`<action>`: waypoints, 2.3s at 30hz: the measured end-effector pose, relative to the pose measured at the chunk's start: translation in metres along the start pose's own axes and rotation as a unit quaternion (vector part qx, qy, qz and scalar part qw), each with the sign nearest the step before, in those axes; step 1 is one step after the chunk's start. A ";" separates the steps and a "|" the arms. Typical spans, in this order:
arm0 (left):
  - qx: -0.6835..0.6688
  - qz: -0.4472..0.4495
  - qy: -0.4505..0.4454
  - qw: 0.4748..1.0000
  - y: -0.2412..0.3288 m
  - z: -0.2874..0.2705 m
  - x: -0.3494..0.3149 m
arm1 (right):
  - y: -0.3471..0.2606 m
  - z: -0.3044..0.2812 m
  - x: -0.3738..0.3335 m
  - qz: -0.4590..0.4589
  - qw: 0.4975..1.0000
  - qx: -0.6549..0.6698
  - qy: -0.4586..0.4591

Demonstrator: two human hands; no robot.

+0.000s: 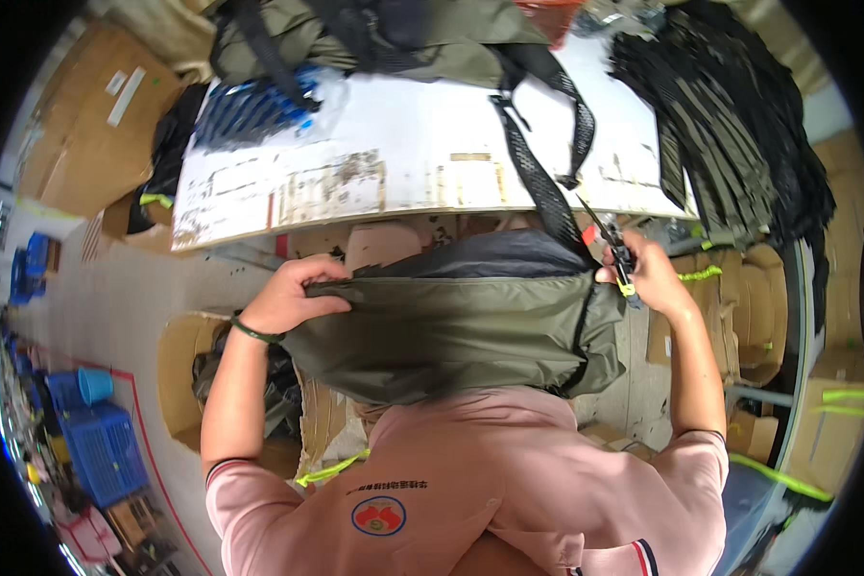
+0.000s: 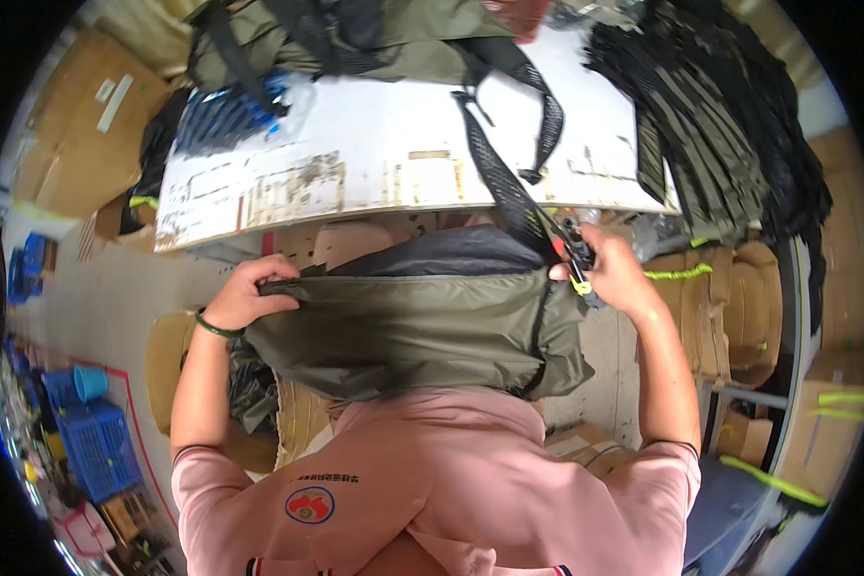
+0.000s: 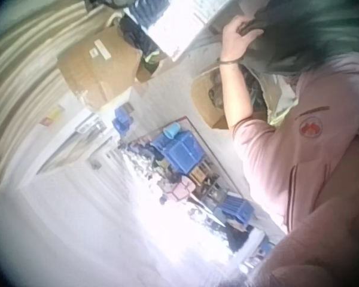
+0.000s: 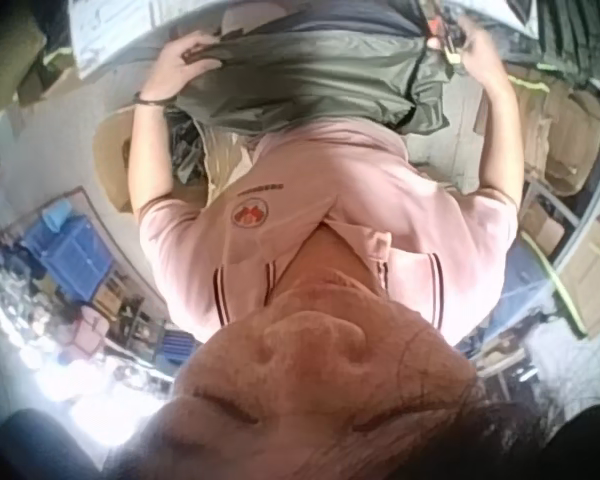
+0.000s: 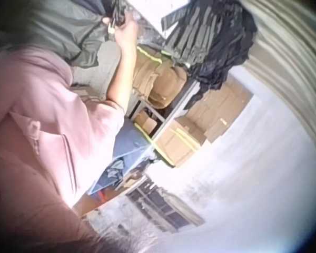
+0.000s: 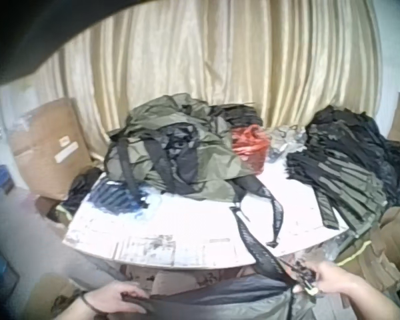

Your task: Use scissors to trim the excess material or edges from green fabric pieces in a workshop.

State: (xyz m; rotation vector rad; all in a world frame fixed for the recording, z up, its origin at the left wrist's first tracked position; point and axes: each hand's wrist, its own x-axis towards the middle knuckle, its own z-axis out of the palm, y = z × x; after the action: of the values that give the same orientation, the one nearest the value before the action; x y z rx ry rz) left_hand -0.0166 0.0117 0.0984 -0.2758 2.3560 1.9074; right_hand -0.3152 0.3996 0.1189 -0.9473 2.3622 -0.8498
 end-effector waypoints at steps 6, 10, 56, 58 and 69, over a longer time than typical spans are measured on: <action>-0.035 0.053 0.053 0.997 -0.021 0.014 -0.018 | -0.056 -0.005 0.034 -0.081 0.986 -0.116 -0.083; -0.058 0.024 0.099 0.993 -0.030 0.011 -0.031 | -0.064 0.002 0.044 -0.085 0.969 -0.068 -0.223; -0.174 0.075 -0.270 0.944 0.011 0.170 0.155 | -0.067 -0.054 -0.009 -0.130 0.879 -0.422 -0.182; -0.153 0.090 -0.258 0.950 0.011 0.169 0.154 | -0.066 -0.052 -0.009 -0.125 0.887 -0.404 -0.186; -0.163 0.068 -0.271 0.946 0.015 0.168 0.150 | -0.046 -0.047 -0.016 -0.129 0.910 -0.355 -0.172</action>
State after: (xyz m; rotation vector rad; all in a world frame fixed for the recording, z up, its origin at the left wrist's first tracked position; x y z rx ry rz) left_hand -0.1732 0.1671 0.0489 0.3616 1.7417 2.0864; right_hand -0.3121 0.4020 0.1867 -1.5649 2.2621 0.1516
